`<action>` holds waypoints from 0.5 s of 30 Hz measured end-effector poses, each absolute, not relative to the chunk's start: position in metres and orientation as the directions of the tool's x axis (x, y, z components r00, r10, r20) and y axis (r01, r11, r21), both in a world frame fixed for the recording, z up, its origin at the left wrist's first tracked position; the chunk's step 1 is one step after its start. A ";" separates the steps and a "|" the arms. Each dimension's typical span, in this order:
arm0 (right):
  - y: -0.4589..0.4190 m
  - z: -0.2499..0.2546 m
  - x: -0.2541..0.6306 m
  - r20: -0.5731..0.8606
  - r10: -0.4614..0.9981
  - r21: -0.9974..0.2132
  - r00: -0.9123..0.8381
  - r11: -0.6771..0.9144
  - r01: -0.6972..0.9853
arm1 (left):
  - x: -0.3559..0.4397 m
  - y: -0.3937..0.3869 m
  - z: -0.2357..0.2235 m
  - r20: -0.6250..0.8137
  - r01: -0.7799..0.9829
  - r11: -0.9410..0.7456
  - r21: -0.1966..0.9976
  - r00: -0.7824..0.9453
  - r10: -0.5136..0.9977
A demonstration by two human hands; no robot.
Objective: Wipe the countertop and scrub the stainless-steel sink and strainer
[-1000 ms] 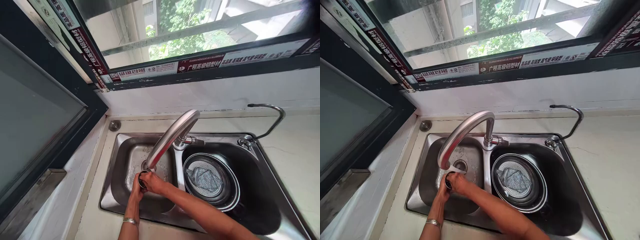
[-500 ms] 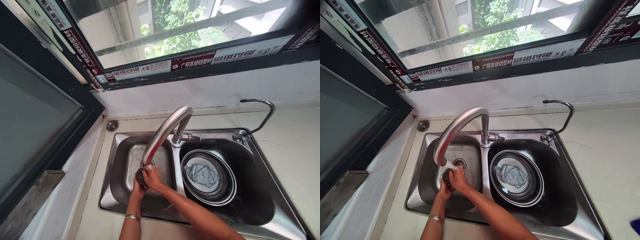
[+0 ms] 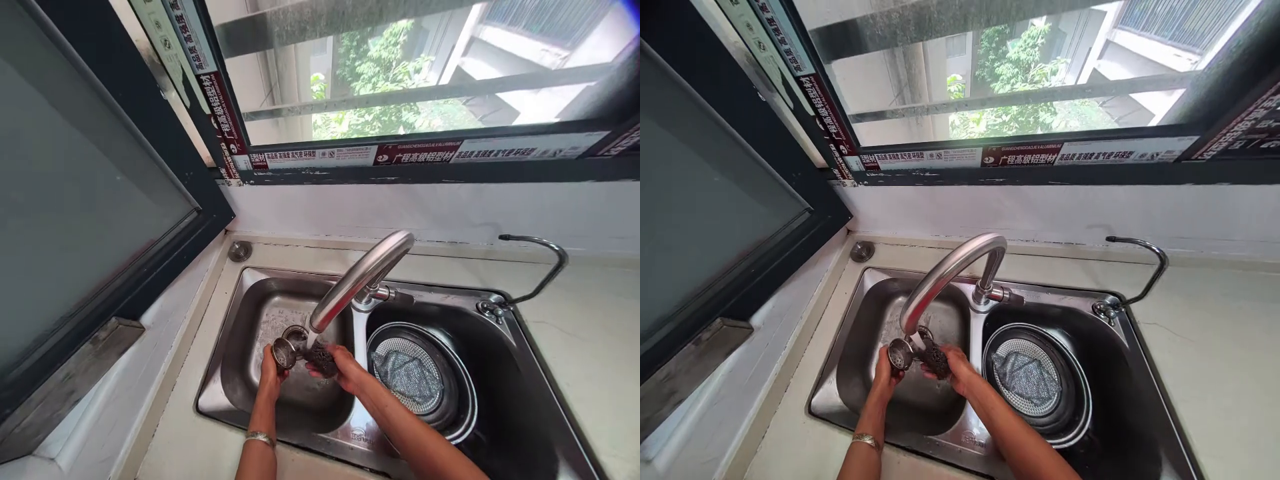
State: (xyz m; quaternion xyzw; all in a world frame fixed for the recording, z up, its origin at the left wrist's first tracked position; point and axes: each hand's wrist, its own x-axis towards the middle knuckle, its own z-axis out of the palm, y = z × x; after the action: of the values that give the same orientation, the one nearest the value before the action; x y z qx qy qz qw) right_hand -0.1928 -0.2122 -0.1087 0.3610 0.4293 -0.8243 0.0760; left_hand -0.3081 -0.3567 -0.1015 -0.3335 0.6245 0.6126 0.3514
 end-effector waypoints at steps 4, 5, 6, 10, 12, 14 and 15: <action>-0.204 -0.105 -0.191 -0.669 0.096 -0.544 -0.737 -0.739 0.397 | -0.305 -0.353 -0.096 -0.849 -0.846 0.077 0.527 -0.528 0.011; -0.202 -0.104 -0.192 -0.668 0.092 -0.529 -0.738 -0.756 0.385 | -0.304 -0.352 -0.095 -0.849 -0.846 0.085 0.527 -0.528 0.013; -0.199 -0.102 -0.192 -0.669 0.090 -0.517 -0.738 -0.769 0.376 | -0.304 -0.352 -0.094 -0.849 -0.845 0.090 0.528 -0.529 0.015; -0.193 -0.099 -0.196 -0.678 0.087 -0.489 -0.730 -0.795 0.359 | -0.305 -0.352 -0.094 -0.845 -0.841 0.079 0.535 -0.535 0.022; -0.192 -0.098 -0.198 -0.683 0.099 -0.491 -0.724 -0.796 0.354 | -0.306 -0.353 -0.095 -0.844 -0.842 0.058 0.536 -0.536 0.023; -0.192 -0.099 -0.200 -0.689 0.121 -0.503 -0.715 -0.789 0.352 | -0.308 -0.354 -0.096 -0.845 -0.844 0.028 0.535 -0.535 0.020; -0.192 -0.100 -0.201 -0.693 0.132 -0.513 -0.708 -0.781 0.356 | -0.309 -0.354 -0.097 -0.845 -0.845 0.009 0.535 -0.535 0.018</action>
State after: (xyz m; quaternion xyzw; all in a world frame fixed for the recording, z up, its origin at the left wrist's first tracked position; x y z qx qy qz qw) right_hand -0.2011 -0.1921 -0.1004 0.3763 0.3242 -0.8655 0.0648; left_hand -0.3088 -0.3543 -0.0973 -0.3340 0.6192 0.6195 0.3481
